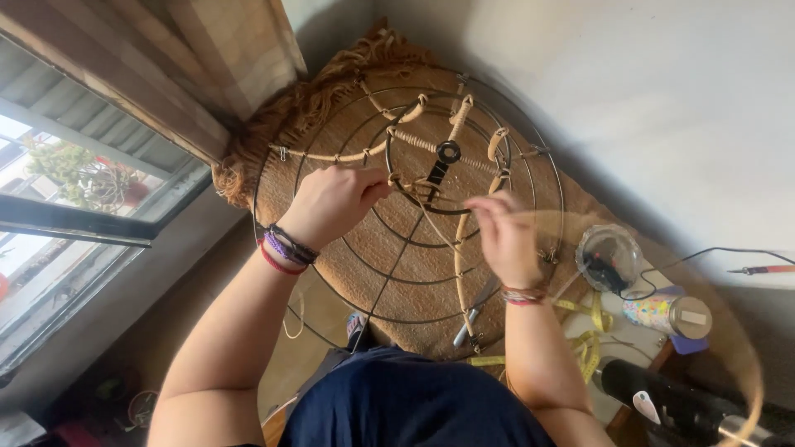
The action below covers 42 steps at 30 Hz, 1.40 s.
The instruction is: Weaving cord around a metal frame to create a furniture piece
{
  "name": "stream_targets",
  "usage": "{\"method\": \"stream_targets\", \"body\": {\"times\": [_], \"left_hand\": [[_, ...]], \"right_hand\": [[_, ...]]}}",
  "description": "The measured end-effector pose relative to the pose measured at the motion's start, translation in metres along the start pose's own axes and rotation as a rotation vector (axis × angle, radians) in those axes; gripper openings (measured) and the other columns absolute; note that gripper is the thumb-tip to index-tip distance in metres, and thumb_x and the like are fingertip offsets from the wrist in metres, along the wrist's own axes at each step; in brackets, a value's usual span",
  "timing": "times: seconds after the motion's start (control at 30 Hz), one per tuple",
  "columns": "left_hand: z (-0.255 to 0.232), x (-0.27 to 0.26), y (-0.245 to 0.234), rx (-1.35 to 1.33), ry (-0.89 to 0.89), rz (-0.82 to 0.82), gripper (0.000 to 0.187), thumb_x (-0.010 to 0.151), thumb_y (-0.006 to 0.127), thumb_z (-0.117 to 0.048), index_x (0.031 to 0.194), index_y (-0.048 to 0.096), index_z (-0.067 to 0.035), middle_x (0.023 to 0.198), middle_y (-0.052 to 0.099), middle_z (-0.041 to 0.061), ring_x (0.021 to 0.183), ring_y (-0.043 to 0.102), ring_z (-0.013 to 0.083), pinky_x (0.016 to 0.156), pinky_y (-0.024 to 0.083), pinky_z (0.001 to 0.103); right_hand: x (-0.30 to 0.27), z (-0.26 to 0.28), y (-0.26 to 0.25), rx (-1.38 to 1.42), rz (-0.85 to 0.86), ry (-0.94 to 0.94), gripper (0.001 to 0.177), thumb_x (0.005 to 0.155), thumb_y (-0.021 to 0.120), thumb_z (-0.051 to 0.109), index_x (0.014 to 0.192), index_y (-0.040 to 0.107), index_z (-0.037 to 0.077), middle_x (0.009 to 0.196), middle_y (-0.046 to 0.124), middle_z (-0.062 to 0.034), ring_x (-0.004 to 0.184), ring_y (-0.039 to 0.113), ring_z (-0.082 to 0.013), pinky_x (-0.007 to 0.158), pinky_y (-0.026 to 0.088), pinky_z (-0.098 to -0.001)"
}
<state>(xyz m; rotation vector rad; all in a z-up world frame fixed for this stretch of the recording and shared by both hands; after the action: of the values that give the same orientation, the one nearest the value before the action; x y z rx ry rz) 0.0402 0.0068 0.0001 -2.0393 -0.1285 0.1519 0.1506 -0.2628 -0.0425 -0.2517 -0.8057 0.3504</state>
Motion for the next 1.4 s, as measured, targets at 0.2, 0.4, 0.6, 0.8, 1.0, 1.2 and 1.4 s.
{"method": "stream_targets", "body": {"times": [0.2,0.4,0.6,0.8,1.0,1.2,1.4], "left_hand": [[0.005,0.000,-0.002,-0.036,-0.011,0.029,0.027,0.102,0.056,-0.042,0.098,0.071,-0.021,0.086,0.076,0.003,0.078,0.074,0.0369,0.074,0.061,0.053],[0.002,0.002,-0.009,-0.023,0.015,-0.019,0.028,0.103,0.057,-0.044,0.094,0.070,-0.020,0.081,0.074,0.002,0.076,0.074,0.0350,0.074,0.061,0.051],[0.006,-0.004,-0.005,-0.032,-0.007,0.020,0.030,0.104,0.056,-0.042,0.094,0.071,-0.019,0.083,0.075,0.002,0.075,0.075,0.0333,0.073,0.061,0.049],[0.002,-0.005,-0.017,-0.009,0.058,-0.020,0.031,0.103,0.056,-0.043,0.094,0.072,-0.019,0.080,0.075,0.002,0.072,0.075,0.0321,0.071,0.062,0.048],[0.011,-0.013,-0.015,-0.006,0.030,0.008,0.029,0.104,0.055,-0.041,0.094,0.072,-0.019,0.082,0.076,0.001,0.073,0.075,0.0307,0.071,0.062,0.047],[0.006,-0.007,-0.005,-0.024,0.095,0.003,0.028,0.104,0.054,-0.040,0.099,0.073,-0.019,0.084,0.077,0.002,0.073,0.076,0.0312,0.069,0.062,0.048],[-0.002,0.001,0.001,0.012,0.126,-0.006,0.029,0.104,0.054,-0.040,0.101,0.074,-0.020,0.084,0.078,0.000,0.073,0.076,0.0300,0.067,0.062,0.047]], "right_hand": [[0.000,0.014,-0.059,0.166,-0.645,-0.108,0.029,0.109,0.052,0.017,0.083,0.054,0.004,0.063,0.045,-0.0090,0.067,0.046,-0.0251,0.073,0.040,-0.0396],[-0.014,-0.018,0.012,-0.100,0.200,-0.034,0.019,0.106,0.052,0.007,0.102,0.070,0.008,0.083,0.065,-0.0068,0.076,0.062,-0.0252,0.073,0.048,-0.0372],[-0.022,-0.024,-0.019,0.463,-0.747,0.357,0.014,0.107,0.055,0.016,0.096,0.059,0.008,0.089,0.060,-0.0089,0.082,0.059,-0.0157,0.076,0.055,-0.0283],[-0.010,-0.007,-0.012,-0.296,-0.133,-0.082,0.033,0.110,0.055,0.028,0.086,0.070,0.010,0.075,0.067,-0.0041,0.077,0.064,-0.0280,0.083,0.051,-0.0416],[0.001,-0.004,0.032,-0.038,0.012,0.155,0.021,0.106,0.047,-0.002,0.103,0.067,0.001,0.097,0.069,-0.0159,0.083,0.064,-0.0277,0.074,0.054,-0.0371],[-0.006,-0.013,-0.016,-0.286,-0.321,0.104,0.027,0.114,0.047,0.017,0.098,0.066,0.006,0.091,0.066,-0.0109,0.084,0.060,-0.0243,0.085,0.047,-0.0399],[0.004,0.004,0.031,-0.223,0.178,0.007,0.012,0.105,0.059,0.007,0.102,0.071,0.006,0.086,0.063,-0.0094,0.085,0.060,-0.0311,0.079,0.049,-0.0404]]}}
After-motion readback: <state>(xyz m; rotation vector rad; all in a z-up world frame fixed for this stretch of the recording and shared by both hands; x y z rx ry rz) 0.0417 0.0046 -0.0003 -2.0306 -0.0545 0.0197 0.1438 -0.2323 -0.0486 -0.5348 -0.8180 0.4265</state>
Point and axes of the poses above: each hand's wrist, its own x-axis towards the middle knuckle, its own y-axis out of the palm, z = x × y, the point moved 4 cm from there along x, towards the middle knuckle
